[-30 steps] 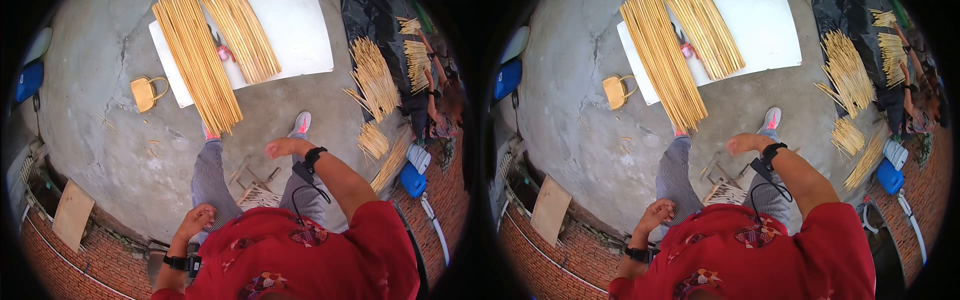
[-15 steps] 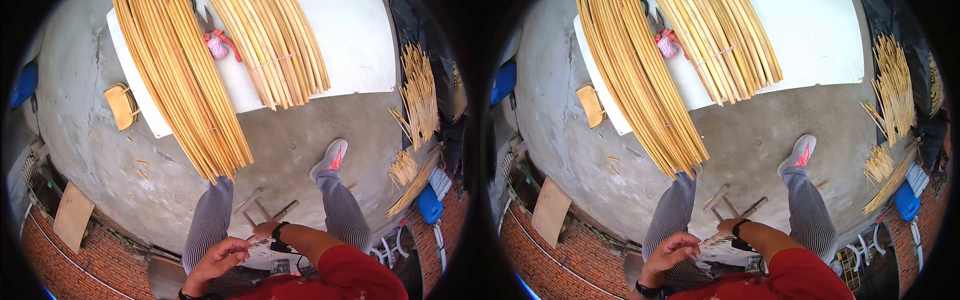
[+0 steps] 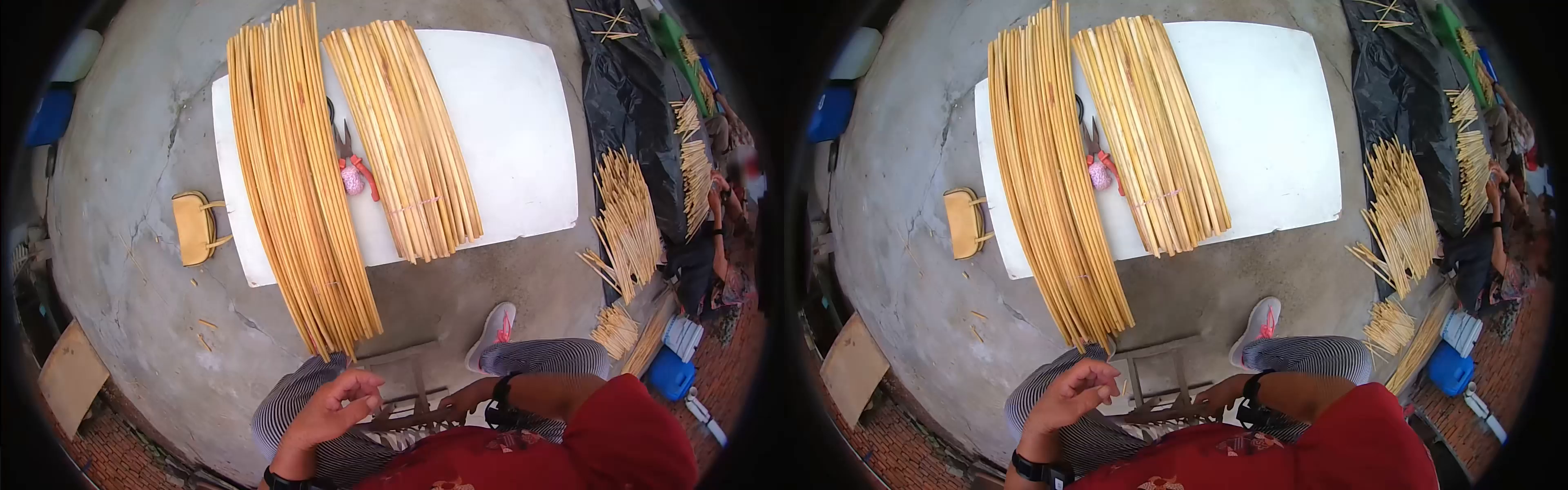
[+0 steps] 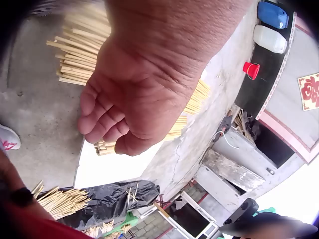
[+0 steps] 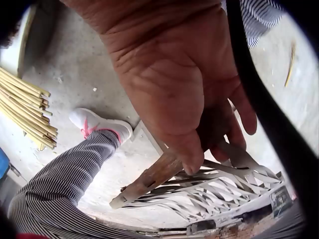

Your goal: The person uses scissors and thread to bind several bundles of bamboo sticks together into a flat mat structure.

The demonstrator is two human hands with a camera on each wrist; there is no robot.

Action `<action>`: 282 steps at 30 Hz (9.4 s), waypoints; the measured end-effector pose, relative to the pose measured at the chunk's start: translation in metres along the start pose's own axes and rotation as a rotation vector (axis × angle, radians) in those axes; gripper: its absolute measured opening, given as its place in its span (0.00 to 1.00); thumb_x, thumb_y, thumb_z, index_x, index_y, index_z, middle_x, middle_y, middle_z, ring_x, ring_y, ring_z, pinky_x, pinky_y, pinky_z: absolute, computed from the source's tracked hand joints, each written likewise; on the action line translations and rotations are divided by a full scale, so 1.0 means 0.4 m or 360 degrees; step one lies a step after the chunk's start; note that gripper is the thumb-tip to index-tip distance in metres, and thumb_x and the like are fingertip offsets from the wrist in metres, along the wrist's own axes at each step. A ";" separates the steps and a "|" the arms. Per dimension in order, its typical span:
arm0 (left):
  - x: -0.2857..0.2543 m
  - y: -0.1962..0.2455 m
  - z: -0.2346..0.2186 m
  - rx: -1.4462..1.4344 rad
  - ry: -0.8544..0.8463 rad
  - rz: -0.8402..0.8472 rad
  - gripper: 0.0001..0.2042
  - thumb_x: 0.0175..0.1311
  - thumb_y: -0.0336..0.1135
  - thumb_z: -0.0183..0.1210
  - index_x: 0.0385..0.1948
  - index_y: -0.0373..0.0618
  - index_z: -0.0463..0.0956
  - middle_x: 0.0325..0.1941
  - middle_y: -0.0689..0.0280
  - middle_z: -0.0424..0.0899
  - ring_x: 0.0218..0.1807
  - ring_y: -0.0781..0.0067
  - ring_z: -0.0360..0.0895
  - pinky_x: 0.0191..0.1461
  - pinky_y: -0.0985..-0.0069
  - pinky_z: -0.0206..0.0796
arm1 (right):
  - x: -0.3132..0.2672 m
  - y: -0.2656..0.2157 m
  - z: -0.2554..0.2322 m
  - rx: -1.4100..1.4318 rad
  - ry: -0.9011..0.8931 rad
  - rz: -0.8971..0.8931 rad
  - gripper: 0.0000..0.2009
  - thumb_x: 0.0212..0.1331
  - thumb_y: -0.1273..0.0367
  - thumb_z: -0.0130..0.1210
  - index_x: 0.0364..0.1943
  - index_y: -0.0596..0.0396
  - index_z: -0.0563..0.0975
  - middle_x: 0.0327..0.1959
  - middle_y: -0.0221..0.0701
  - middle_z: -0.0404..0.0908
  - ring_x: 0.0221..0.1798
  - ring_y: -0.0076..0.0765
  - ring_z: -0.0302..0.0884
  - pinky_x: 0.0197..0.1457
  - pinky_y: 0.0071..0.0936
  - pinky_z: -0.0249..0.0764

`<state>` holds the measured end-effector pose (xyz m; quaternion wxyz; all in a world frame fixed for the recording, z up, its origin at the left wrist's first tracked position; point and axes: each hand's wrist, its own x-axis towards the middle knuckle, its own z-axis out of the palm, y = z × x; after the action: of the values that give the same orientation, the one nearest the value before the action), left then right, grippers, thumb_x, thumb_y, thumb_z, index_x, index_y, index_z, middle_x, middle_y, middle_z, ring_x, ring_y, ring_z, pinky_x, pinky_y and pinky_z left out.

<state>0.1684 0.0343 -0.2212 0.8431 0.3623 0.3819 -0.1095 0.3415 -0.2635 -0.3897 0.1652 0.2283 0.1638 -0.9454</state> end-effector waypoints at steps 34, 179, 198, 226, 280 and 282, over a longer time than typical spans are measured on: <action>0.012 0.079 -0.022 0.0167 0.0595 0.0951 0.07 0.64 0.34 0.50 0.39 0.42 0.73 0.28 0.69 0.79 0.27 0.83 0.73 0.32 0.86 0.64 | -0.428 -0.404 -0.213 -0.0420 0.3313 -0.1151 0.46 0.37 0.57 0.67 0.62 0.64 0.57 0.55 0.50 0.67 0.58 0.51 0.66 0.60 0.38 0.66; -0.354 -0.096 -0.316 -0.0713 0.2386 0.1584 0.23 0.55 0.24 0.54 0.54 0.32 0.62 0.45 0.55 0.75 0.41 0.69 0.76 0.46 0.77 0.69 | 0.286 -1.451 -0.381 -0.0504 0.2419 -0.0931 0.22 0.47 0.58 0.58 0.41 0.63 0.76 0.41 0.48 0.79 0.47 0.50 0.76 0.50 0.37 0.72; -0.367 -0.100 -0.288 -0.0609 0.2227 0.1743 0.19 0.56 0.23 0.53 0.51 0.33 0.63 0.43 0.57 0.75 0.41 0.69 0.76 0.47 0.76 0.69 | -0.307 -0.835 -0.377 -0.1006 0.3619 -0.0165 0.27 0.46 0.64 0.54 0.57 0.35 0.64 0.44 0.43 0.68 0.50 0.52 0.67 0.48 0.43 0.73; -0.355 -0.089 -0.298 -0.0574 0.2120 0.1763 0.19 0.55 0.24 0.53 0.50 0.33 0.63 0.45 0.56 0.74 0.42 0.68 0.76 0.46 0.76 0.70 | 0.162 -1.153 -0.255 -0.1440 0.1775 -0.1309 0.27 0.58 0.56 0.54 0.58 0.56 0.66 0.52 0.42 0.73 0.56 0.42 0.69 0.58 0.31 0.64; 0.496 0.104 -0.348 0.1937 0.1936 0.0515 0.17 0.53 0.28 0.50 0.47 0.40 0.65 0.50 0.44 0.72 0.46 0.43 0.74 0.45 0.58 0.70 | -0.589 -0.413 -0.332 -0.0462 0.3741 -0.1157 0.25 0.52 0.64 0.57 0.54 0.59 0.67 0.54 0.49 0.68 0.57 0.51 0.65 0.59 0.40 0.63; 0.504 0.118 -0.354 0.1615 0.2034 0.0584 0.15 0.53 0.28 0.50 0.44 0.39 0.65 0.42 0.44 0.76 0.41 0.42 0.76 0.44 0.56 0.69 | -0.597 -0.397 -0.304 -0.0673 0.4092 -0.0701 0.27 0.51 0.62 0.58 0.55 0.58 0.66 0.59 0.46 0.63 0.62 0.50 0.59 0.61 0.42 0.60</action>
<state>0.2483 0.1848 -0.4052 0.2032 0.7467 0.6258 0.0972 0.5268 -0.0183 -0.3390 -0.2309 0.8956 0.3797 -0.0195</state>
